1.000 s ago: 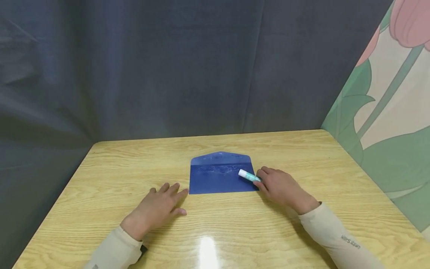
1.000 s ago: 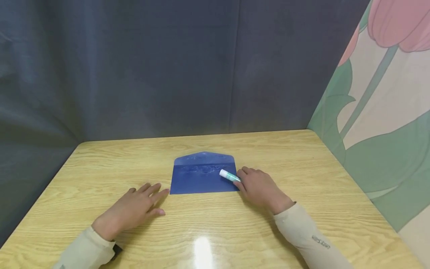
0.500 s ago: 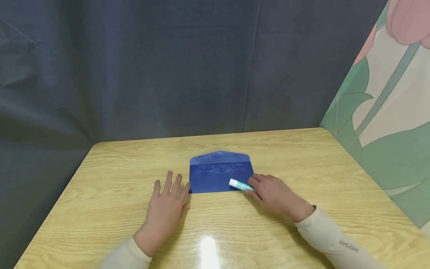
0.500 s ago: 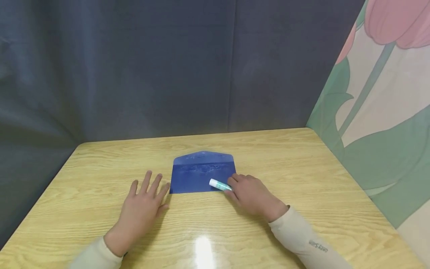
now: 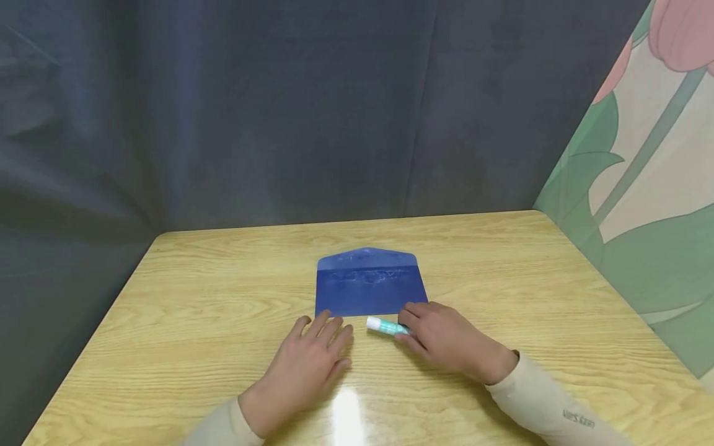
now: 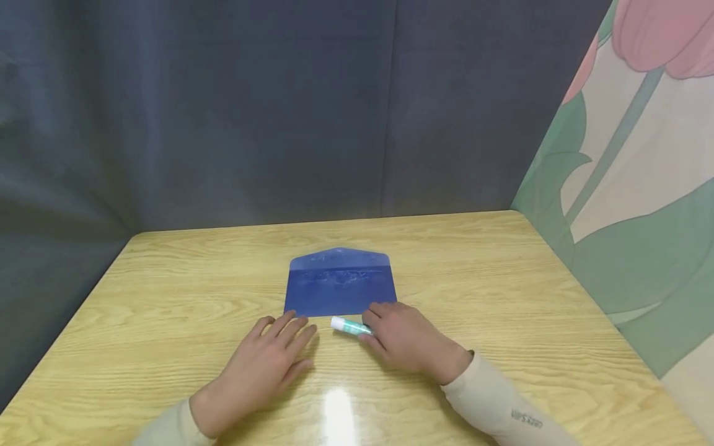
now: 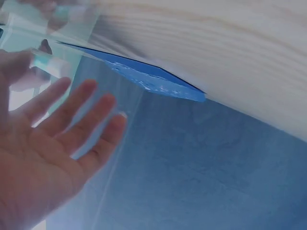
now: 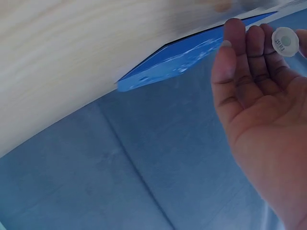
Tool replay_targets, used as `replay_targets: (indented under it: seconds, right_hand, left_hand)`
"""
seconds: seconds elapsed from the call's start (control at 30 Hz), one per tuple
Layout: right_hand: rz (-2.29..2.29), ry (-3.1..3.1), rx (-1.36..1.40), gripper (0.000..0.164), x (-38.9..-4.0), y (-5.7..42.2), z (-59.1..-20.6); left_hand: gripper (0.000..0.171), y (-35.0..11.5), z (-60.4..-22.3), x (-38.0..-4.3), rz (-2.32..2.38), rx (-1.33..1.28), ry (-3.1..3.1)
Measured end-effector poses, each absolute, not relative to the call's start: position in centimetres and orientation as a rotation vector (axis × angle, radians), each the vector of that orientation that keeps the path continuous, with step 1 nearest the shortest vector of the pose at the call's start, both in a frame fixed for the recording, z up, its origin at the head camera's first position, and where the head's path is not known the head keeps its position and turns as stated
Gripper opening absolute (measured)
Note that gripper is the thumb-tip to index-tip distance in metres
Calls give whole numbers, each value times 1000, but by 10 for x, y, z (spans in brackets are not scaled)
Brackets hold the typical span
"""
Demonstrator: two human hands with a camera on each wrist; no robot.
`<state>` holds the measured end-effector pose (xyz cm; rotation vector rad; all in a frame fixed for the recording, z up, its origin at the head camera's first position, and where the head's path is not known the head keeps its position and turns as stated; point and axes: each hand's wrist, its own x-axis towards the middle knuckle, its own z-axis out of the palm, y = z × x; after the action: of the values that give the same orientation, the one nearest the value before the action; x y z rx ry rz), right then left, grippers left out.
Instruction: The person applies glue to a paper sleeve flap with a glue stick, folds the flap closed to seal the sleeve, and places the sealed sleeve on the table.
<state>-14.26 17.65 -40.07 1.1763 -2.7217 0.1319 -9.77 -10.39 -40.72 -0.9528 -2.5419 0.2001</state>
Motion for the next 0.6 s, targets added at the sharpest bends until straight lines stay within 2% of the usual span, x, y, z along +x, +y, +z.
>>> replay_targets:
  seconds: [0.23, 0.6]
  right_hand:
    - [140, -2655, 1311, 20, -129, 166, -400]
    - [169, -2600, 1400, 22, -119, 156, -399]
  left_hand:
    - [47, -106, -400, -103, -57, -1070, -2567]
    - [43, -105, -399, -103, -86, -1185, -2604]
